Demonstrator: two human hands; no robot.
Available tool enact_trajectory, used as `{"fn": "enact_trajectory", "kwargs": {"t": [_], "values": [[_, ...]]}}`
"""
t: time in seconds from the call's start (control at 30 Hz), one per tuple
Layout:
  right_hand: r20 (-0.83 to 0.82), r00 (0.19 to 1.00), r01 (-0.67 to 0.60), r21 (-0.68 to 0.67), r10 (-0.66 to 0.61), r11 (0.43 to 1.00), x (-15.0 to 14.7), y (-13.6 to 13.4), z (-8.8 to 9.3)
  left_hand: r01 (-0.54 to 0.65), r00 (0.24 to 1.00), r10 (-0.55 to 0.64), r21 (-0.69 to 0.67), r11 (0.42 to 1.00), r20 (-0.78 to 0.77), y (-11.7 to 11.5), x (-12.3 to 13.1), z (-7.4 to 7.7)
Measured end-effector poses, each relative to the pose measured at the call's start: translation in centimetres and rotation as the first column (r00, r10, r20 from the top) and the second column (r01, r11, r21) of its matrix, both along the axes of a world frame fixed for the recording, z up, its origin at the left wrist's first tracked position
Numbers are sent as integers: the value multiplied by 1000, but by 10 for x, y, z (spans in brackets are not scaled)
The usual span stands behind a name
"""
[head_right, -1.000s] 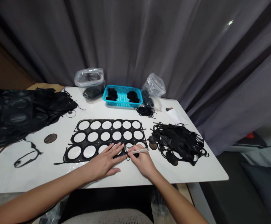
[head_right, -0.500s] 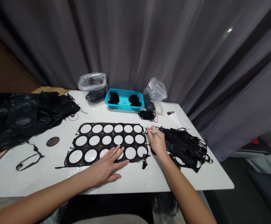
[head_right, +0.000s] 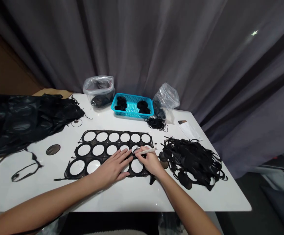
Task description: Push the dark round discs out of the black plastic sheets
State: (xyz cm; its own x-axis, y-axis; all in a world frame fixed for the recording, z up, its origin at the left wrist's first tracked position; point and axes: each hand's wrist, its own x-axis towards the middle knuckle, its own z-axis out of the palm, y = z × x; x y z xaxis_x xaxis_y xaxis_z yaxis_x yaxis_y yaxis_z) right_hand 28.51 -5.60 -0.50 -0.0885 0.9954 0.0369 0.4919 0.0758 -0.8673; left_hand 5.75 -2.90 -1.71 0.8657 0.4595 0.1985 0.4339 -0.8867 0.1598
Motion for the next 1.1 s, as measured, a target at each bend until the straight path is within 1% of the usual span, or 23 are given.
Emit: {"fn": "enact_trajectory", "kwargs": {"t": [0.27,0.37,0.47,0.57,0.63,0.67,0.7,0.77,0.83,0.93,1.03,1.1], "values": [[-6,1000,8,14,-8,1000,-1,1,-2,-13,1000,13,-18,1000,1,-2,-1,-2],[23,1000,0,45,-1,999,-1,1,0,-14,1000,15,-37,999,20,-2,-1,-3],[117,993,-25,127,10,992,-4,-4,0,-20,999,23,-56,998,46,-2,-2,-4],[258,966,-84,240,20,967,-10,-13,-5,-24,998,28,-71,997,50,-2,-2,-5],[333,942,-135,280,36,951,-13,-15,-7,-24,999,27,-76,997,37,-2,-2,-4],[347,937,-140,288,33,947,-13,-13,-7,-25,999,28,-74,997,31,-3,-2,-4],[344,939,-126,288,20,949,-11,-9,-4,-28,999,30,-70,997,29,-3,-1,-3],[307,951,-45,277,-44,960,0,7,5,-31,999,33,-64,997,30,-3,-1,-2],[267,952,71,278,-147,958,18,32,17,-26,999,27,-64,998,28,-3,-2,-1],[219,931,225,289,-293,930,53,73,29,-19,999,21,-64,998,33,-3,-4,-1],[185,886,369,277,-426,887,85,109,27,-21,999,24,-46,999,49,-2,-6,-2],[194,841,444,285,-505,849,103,127,22,-19,999,20,-29,999,50,-2,-6,-3]]}}
